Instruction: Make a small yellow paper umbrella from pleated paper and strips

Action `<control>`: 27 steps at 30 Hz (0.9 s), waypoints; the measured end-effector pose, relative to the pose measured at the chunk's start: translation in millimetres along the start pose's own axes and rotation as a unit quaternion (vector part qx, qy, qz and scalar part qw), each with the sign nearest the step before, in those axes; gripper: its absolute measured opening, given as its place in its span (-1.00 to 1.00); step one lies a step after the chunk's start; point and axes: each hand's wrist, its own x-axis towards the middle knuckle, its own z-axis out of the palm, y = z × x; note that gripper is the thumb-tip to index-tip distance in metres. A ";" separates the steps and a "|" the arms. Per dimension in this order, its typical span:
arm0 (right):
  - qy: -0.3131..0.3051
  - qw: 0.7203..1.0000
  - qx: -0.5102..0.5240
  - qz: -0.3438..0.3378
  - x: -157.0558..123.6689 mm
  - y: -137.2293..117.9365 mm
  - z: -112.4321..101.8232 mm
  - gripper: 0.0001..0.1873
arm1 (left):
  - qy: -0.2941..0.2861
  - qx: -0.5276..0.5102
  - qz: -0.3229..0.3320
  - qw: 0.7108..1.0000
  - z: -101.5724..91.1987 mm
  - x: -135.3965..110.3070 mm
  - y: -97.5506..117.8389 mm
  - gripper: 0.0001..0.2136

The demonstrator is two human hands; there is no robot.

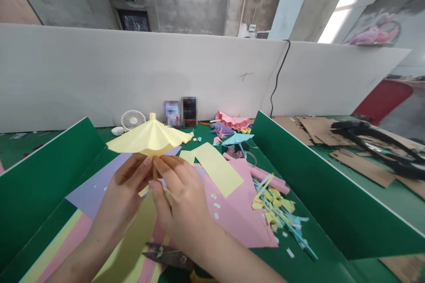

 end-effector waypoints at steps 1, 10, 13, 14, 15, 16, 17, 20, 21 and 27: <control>-0.007 1.000 -0.009 -0.006 0.4 -0.3 -0.5 -0.69 | -0.001 -0.013 -0.002 1.000 0.3 -0.1 0.1 -0.90; 0.008 0.998 0.050 0.039 0.1 -0.2 -2.3 -0.73 | 0.011 -0.249 -0.154 0.956 -0.8 5.8 6.9 -0.94; 0.012 0.998 0.054 0.031 -1.5 -1.5 -2.1 -0.68 | 0.031 -0.287 -0.213 0.933 -1.3 6.4 12.4 -0.91; 0.009 0.998 0.052 0.019 -2.0 -2.3 -1.9 -0.67 | 0.037 -0.288 -0.221 0.931 -1.2 5.9 14.0 -0.91; 0.004 0.999 0.048 0.004 -2.5 -3.2 -1.7 -0.65 | 0.041 -0.280 -0.224 0.933 -1.1 5.0 15.5 -0.91; -0.002 0.999 0.041 -0.014 -3.0 -4.2 -1.4 -0.64 | 0.042 -0.260 -0.221 0.939 -0.9 4.0 16.8 -0.91; -0.007 0.999 0.031 -0.032 -3.2 -5.2 -1.1 -0.62 | 0.039 -0.233 -0.214 0.948 -0.6 2.8 18.1 -0.91; -0.018 0.997 -0.015 -0.072 -3.2 -7.7 -0.1 -0.59 | 0.024 -0.158 -0.184 0.970 1.0 -1.7 23.0 -0.87; -0.020 0.996 -0.028 -0.079 -3.1 -8.2 0.2 -0.58 | 0.024 -0.146 -0.178 0.973 1.7 -3.3 25.0 -0.87; -0.016 0.995 -0.059 -0.079 -5.0 -9.7 0.5 -0.59 | 0.096 -0.063 -0.156 0.981 4.6 -10.1 31.1 -0.86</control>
